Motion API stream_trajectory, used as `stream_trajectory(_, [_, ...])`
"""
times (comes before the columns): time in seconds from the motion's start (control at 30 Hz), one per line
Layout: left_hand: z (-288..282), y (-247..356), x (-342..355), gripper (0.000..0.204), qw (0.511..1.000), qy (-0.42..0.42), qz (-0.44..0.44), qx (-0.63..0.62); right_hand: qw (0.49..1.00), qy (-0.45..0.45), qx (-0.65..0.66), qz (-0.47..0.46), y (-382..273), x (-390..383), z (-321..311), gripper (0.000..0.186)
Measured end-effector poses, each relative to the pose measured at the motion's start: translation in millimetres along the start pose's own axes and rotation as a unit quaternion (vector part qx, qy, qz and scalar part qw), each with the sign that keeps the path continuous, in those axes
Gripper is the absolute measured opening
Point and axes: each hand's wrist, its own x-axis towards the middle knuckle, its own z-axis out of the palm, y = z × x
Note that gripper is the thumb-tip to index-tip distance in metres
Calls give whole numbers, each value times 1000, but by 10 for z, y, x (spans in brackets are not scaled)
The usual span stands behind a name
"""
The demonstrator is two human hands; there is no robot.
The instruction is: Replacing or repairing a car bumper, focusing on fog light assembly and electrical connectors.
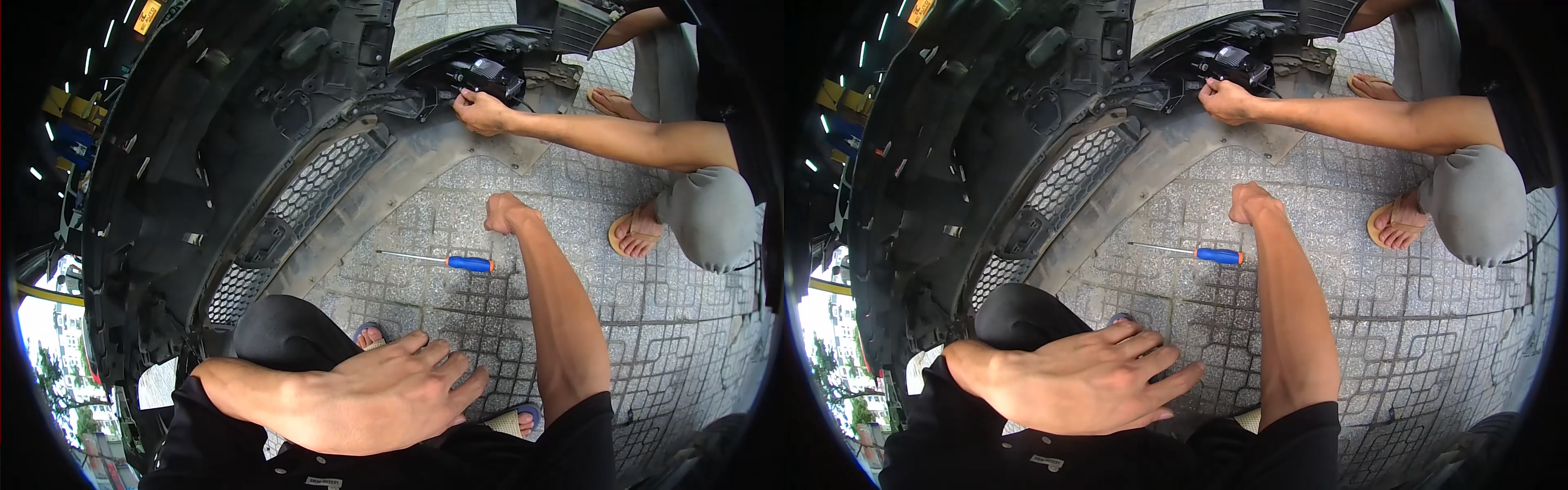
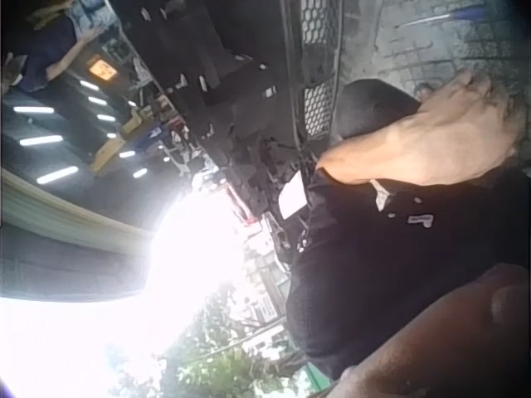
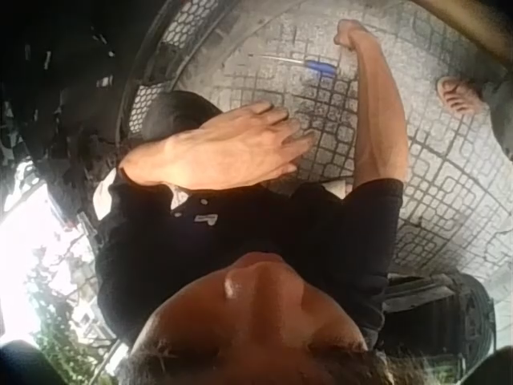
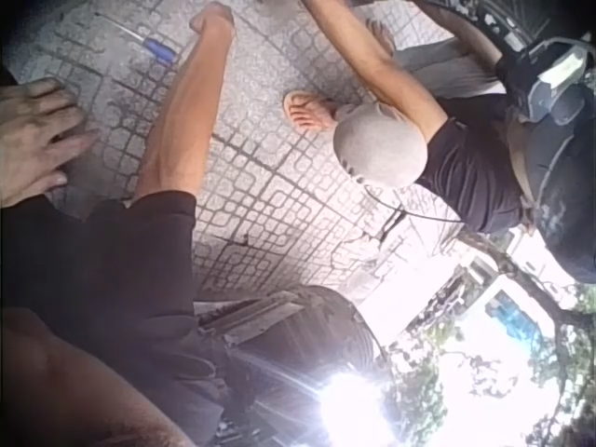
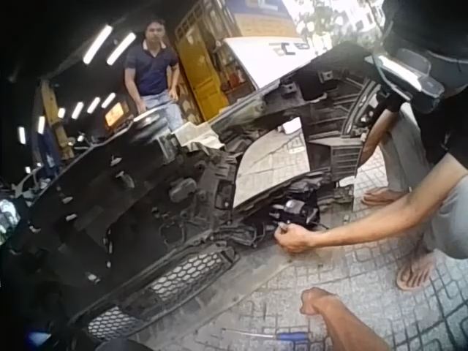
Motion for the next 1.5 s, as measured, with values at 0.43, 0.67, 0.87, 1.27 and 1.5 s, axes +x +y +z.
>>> stream_trajectory(0.43, [15, -10, -14, 55, 1000, 9, -2, 7, 998, 56, 3, -23, 31, 153, 39, 38])
stream_trajectory(0.67, [-10, -5, 16, 55, 1000, -13, -1, -5, 999, 21, 26, -12, -60, -81, -148, 51])
stream_trajectory(0.87, [-20, -1, 41, 55, 1000, -21, -2, 5, 999, 25, 36, -11, -74, -154, -197, 49])
stream_trajectory(1.27, [-6, 8, 54, 54, 1000, -25, -4, -12, 999, 29, 38, -8, -11, -82, -185, 53])
stream_trajectory(1.5, [-19, 6, 45, 54, 1000, -30, -4, -6, 999, 27, 31, -17, 11, -21, -192, 51])
